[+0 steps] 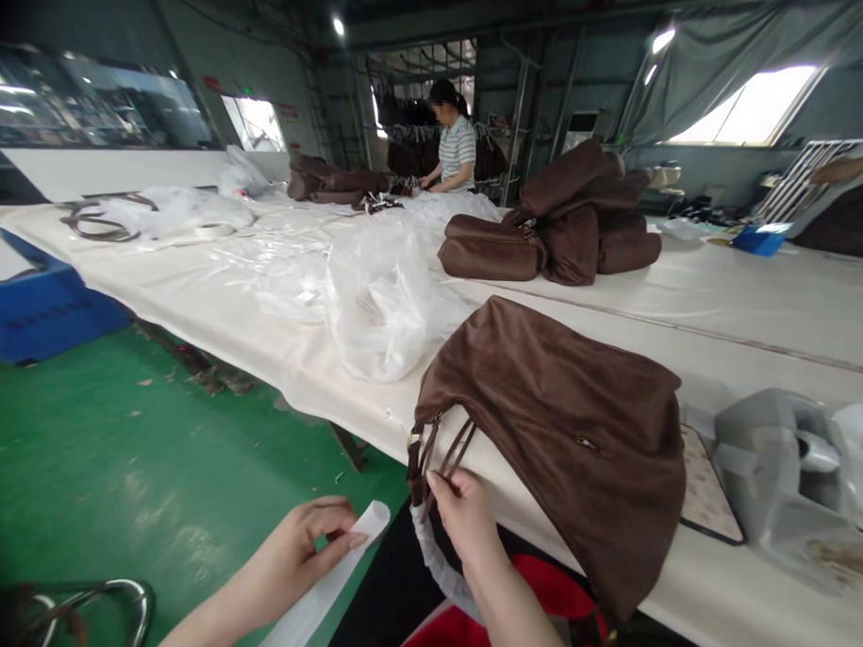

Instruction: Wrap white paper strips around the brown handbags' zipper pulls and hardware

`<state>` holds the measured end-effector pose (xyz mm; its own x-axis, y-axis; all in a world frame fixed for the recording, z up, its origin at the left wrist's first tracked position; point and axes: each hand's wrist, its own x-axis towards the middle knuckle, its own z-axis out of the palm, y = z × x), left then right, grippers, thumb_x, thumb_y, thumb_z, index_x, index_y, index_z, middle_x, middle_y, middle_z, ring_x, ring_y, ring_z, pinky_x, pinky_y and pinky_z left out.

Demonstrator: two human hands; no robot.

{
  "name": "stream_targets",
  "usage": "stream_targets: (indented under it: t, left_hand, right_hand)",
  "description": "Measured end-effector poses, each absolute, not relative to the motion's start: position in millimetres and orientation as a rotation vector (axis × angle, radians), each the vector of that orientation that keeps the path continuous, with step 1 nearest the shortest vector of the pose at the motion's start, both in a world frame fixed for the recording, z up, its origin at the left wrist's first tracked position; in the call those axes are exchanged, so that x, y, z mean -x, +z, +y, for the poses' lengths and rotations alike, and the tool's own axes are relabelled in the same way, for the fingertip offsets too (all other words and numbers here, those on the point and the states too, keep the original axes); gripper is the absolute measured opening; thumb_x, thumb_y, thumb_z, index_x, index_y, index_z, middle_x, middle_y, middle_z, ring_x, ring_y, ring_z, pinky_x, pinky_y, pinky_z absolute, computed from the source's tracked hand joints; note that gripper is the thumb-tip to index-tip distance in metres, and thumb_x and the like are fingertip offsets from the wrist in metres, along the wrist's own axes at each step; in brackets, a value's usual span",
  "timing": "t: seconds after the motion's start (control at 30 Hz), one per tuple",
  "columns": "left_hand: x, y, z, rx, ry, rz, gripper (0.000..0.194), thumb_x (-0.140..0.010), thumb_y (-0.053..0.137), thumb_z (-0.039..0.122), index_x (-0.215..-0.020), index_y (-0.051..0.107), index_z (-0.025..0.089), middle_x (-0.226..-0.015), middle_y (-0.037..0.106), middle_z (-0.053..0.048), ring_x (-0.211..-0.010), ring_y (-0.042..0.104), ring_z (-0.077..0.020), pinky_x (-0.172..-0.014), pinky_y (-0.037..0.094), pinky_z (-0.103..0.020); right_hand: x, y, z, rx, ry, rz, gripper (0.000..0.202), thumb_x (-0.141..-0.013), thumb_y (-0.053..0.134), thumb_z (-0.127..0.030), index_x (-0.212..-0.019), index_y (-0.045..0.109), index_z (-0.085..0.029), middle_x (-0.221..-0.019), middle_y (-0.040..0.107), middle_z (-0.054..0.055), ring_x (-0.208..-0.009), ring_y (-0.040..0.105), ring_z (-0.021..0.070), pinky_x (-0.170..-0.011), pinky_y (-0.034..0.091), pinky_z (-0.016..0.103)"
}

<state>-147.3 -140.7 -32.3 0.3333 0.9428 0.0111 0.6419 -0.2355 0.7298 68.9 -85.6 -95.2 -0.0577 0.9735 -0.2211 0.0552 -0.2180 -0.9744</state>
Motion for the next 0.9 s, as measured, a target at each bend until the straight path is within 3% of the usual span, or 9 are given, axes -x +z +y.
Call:
stream_targets:
  t: [0.07, 0.2, 0.27, 0.33, 0.43, 0.53, 0.6, 0.7, 0.9]
  left_hand:
    - [146.8, -35.2, -137.8, -1.961, 0.629, 1.390, 0.033, -0.093, 0.048, 0.031, -0.065, 0.058, 0.017, -0.066, 0.051, 0.001, -0.064, 0.050, -0.0117, -0.061, 0.037, -0.021]
    - [149.4, -39.6, -134.5, -1.922, 0.659, 1.396, 0.034, -0.093, 0.048, 0.034, -0.066, 0.059, 0.017, -0.065, 0.051, 0.001, -0.062, 0.050, -0.0117, -0.060, 0.037, -0.021]
    - [149.8, -40.5, -134.1, -1.906, 0.675, 1.392, 0.034, -0.093, 0.049, 0.035, -0.066, 0.060, 0.017, -0.066, 0.051, 0.000, -0.062, 0.050, -0.0120, -0.060, 0.038, -0.022]
    - [147.1, -39.2, -134.5, -1.898, 0.701, 1.386, 0.032, -0.092, 0.050, 0.034, -0.066, 0.061, 0.018, -0.065, 0.052, 0.000, -0.063, 0.050, -0.0123, -0.060, 0.038, -0.022]
    - [134.9, -33.6, -137.1, -1.910, 0.742, 1.333, 0.027, -0.091, 0.052, 0.029, -0.070, 0.064, 0.018, -0.069, 0.058, -0.001, -0.066, 0.054, -0.0130, -0.063, 0.042, -0.022]
    - [116.5, -31.7, -139.9, -1.957, 0.752, 1.189, 0.016, -0.089, 0.054, 0.022, -0.081, 0.068, 0.020, -0.098, 0.068, -0.007, -0.090, 0.062, -0.0163, -0.082, 0.047, -0.025]
    - [107.0, -38.3, -138.3, -1.989, 0.683, 1.129, 0.013, -0.085, 0.056, 0.015, -0.082, 0.068, 0.020, -0.115, 0.067, -0.008, -0.110, 0.060, -0.0191, -0.094, 0.046, -0.029]
    - [104.3, -58.9, -129.0, -1.985, 0.564, 1.230, 0.016, -0.079, 0.058, 0.009, -0.071, 0.067, 0.020, -0.110, 0.070, -0.009, -0.121, 0.055, -0.0226, -0.095, 0.047, -0.032]
    - [119.7, -78.0, -119.3, -1.949, 0.699, 1.235, 0.014, -0.087, 0.057, 0.022, -0.086, 0.070, 0.019, -0.113, 0.068, -0.010, -0.107, 0.061, -0.0204, -0.093, 0.047, -0.032]
  right_hand:
    - [-79.9, -81.1, -92.4, 1.505, 1.161, -1.475, 0.035, -0.080, 0.058, -0.050, -0.084, 0.067, -0.017, -0.054, 0.060, 0.001, -0.048, 0.053, 0.0146, -0.048, 0.038, 0.025]
    - [-94.3, -46.3, -103.8, 1.760, 0.397, -1.841, 0.032, -0.086, 0.053, -0.041, -0.105, 0.066, -0.019, -0.065, 0.066, 0.006, -0.056, 0.059, 0.0206, -0.056, 0.036, 0.030]
    - [-89.1, -35.1, -94.8, 1.731, 0.325, -1.877, 0.034, -0.088, 0.053, -0.040, -0.113, 0.062, -0.019, -0.068, 0.067, 0.006, -0.060, 0.061, 0.0216, -0.058, 0.036, 0.030]
    - [-76.3, -31.5, -74.1, 1.707, 0.516, -1.860, 0.031, -0.084, 0.058, -0.035, -0.111, 0.063, -0.019, -0.065, 0.067, 0.005, -0.061, 0.061, 0.0215, -0.059, 0.036, 0.029]
    - [-55.5, -35.1, -39.3, 1.682, 0.905, -1.714, 0.016, -0.077, 0.063, -0.025, -0.090, 0.067, -0.017, -0.060, 0.064, 0.003, -0.059, 0.057, 0.0184, -0.057, 0.034, 0.027]
    - [-50.7, -36.2, -26.9, 1.603, 1.119, -1.669, 0.015, -0.080, 0.059, -0.027, -0.070, 0.065, -0.017, -0.053, 0.056, 0.000, -0.050, 0.048, 0.0121, -0.050, 0.031, 0.024]
    - [-60.0, -31.1, -32.6, 1.534, 1.307, -1.666, 0.022, -0.081, 0.058, -0.034, -0.068, 0.066, -0.017, -0.046, 0.045, -0.005, -0.042, 0.036, 0.0086, -0.044, 0.026, 0.022]
    - [-84.4, -19.0, -47.6, 1.305, 1.702, -1.521, 0.025, -0.075, 0.067, -0.040, -0.075, 0.070, -0.016, -0.046, 0.037, -0.008, -0.041, 0.025, 0.0056, -0.040, 0.016, 0.020]
    - [-108.9, -16.9, -71.1, 1.003, 1.870, -1.323, 0.028, -0.069, 0.077, -0.041, -0.080, 0.071, -0.016, -0.065, 0.059, -0.002, -0.053, 0.044, 0.0076, -0.051, 0.036, 0.021]
